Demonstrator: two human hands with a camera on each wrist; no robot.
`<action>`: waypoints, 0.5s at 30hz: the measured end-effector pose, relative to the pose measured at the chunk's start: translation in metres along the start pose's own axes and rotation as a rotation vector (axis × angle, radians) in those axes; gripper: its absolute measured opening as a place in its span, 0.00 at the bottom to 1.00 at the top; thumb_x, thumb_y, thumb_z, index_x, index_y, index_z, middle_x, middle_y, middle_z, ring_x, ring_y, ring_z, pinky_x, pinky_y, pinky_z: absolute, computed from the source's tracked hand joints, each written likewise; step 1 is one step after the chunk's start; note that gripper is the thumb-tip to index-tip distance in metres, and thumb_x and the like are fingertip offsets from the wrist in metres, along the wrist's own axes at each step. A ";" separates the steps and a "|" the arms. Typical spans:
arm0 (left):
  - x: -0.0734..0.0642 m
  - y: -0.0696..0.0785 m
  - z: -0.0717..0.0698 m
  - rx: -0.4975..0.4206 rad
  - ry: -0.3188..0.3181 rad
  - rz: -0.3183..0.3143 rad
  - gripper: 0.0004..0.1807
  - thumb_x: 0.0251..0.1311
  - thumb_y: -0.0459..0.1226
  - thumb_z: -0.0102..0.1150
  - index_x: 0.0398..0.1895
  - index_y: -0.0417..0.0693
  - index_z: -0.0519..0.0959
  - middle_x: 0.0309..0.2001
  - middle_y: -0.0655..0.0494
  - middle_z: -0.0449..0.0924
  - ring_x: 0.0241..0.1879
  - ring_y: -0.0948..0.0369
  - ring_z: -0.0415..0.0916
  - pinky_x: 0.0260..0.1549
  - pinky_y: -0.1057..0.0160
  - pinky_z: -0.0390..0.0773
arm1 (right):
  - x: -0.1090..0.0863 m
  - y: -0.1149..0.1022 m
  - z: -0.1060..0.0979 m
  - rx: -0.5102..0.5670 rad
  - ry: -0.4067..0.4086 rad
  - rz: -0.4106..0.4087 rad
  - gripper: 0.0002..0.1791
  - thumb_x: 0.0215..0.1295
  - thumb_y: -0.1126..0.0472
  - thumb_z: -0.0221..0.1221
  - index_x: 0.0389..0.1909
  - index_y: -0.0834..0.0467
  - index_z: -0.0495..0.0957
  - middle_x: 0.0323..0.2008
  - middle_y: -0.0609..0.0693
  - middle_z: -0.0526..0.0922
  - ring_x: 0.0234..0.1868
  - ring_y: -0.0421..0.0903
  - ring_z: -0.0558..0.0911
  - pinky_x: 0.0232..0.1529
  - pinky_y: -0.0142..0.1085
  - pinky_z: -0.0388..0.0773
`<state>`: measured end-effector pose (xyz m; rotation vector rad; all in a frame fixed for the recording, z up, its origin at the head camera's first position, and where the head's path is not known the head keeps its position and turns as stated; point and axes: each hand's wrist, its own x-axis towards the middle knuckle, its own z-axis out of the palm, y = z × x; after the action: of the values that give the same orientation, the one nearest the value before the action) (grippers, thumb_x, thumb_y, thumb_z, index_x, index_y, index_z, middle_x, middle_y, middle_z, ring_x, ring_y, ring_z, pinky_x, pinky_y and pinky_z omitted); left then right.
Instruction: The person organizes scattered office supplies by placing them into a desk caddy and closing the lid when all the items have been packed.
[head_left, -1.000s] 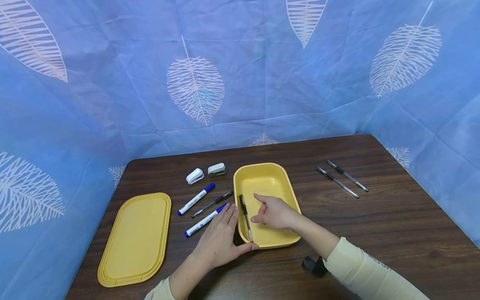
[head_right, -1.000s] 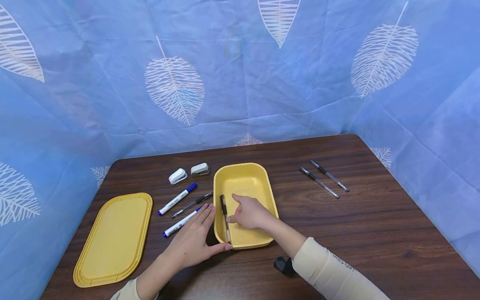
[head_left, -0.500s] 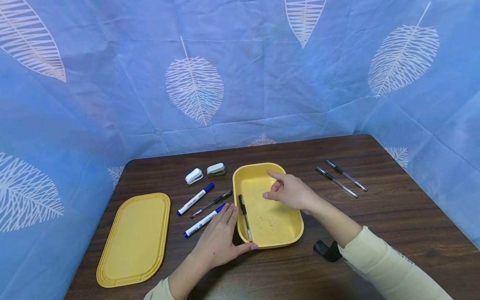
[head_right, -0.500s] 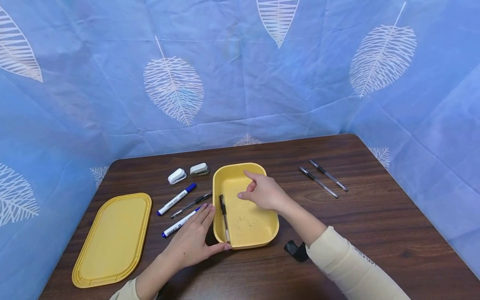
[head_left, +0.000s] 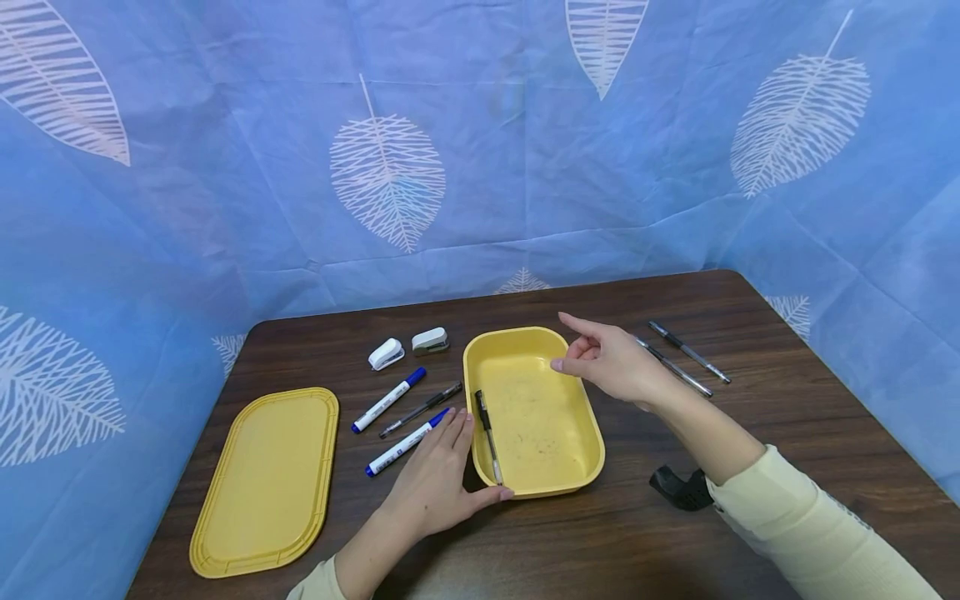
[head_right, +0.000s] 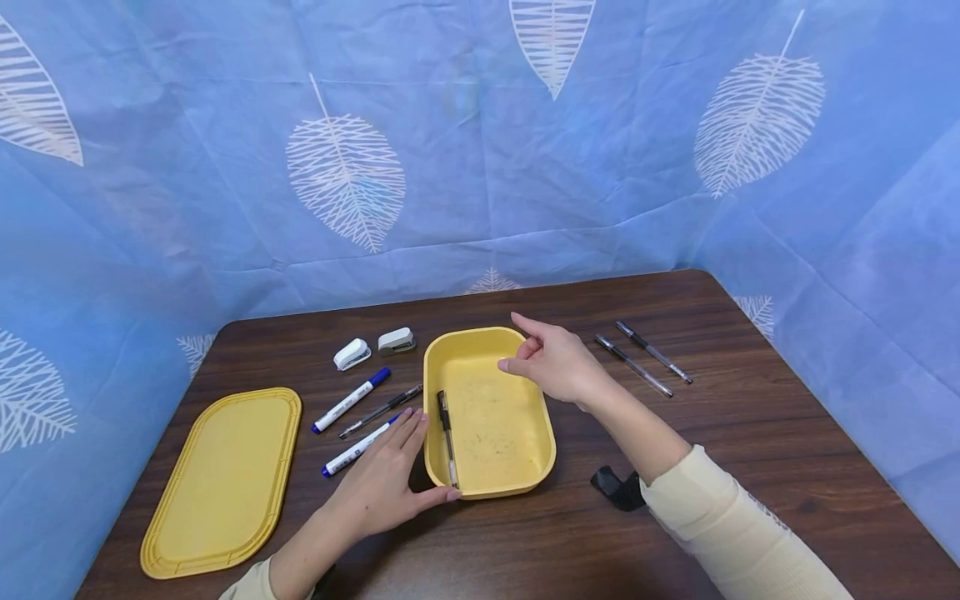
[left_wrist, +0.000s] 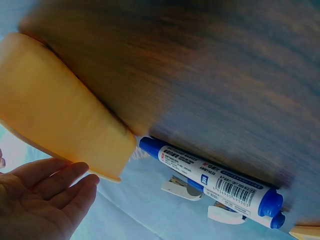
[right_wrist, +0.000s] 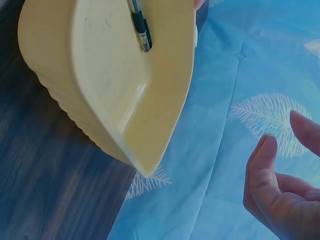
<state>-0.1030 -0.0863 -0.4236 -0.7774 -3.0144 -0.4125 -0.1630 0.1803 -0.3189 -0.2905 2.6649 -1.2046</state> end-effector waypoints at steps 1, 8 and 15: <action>0.000 0.000 0.000 -0.003 0.000 0.000 0.59 0.50 0.73 0.52 0.72 0.36 0.59 0.72 0.39 0.60 0.74 0.46 0.55 0.69 0.46 0.63 | 0.000 0.000 -0.001 0.005 0.003 0.000 0.43 0.63 0.53 0.63 0.75 0.55 0.53 0.39 0.54 0.78 0.33 0.46 0.75 0.31 0.33 0.71; 0.000 0.000 0.000 0.001 0.007 0.012 0.59 0.51 0.72 0.53 0.72 0.35 0.58 0.72 0.39 0.60 0.74 0.45 0.55 0.69 0.46 0.63 | 0.000 0.004 -0.017 0.067 0.067 -0.021 0.42 0.64 0.52 0.62 0.75 0.49 0.54 0.42 0.53 0.79 0.35 0.43 0.78 0.30 0.31 0.70; 0.000 -0.001 0.001 -0.015 0.002 0.006 0.59 0.50 0.72 0.53 0.72 0.36 0.58 0.72 0.39 0.59 0.74 0.46 0.54 0.68 0.45 0.62 | -0.003 0.010 -0.033 0.062 0.108 -0.012 0.42 0.65 0.48 0.61 0.75 0.49 0.53 0.47 0.53 0.79 0.44 0.40 0.81 0.41 0.27 0.74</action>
<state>-0.1034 -0.0869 -0.4244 -0.7860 -3.0099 -0.4354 -0.1698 0.2109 -0.3051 -0.2378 2.7133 -1.3406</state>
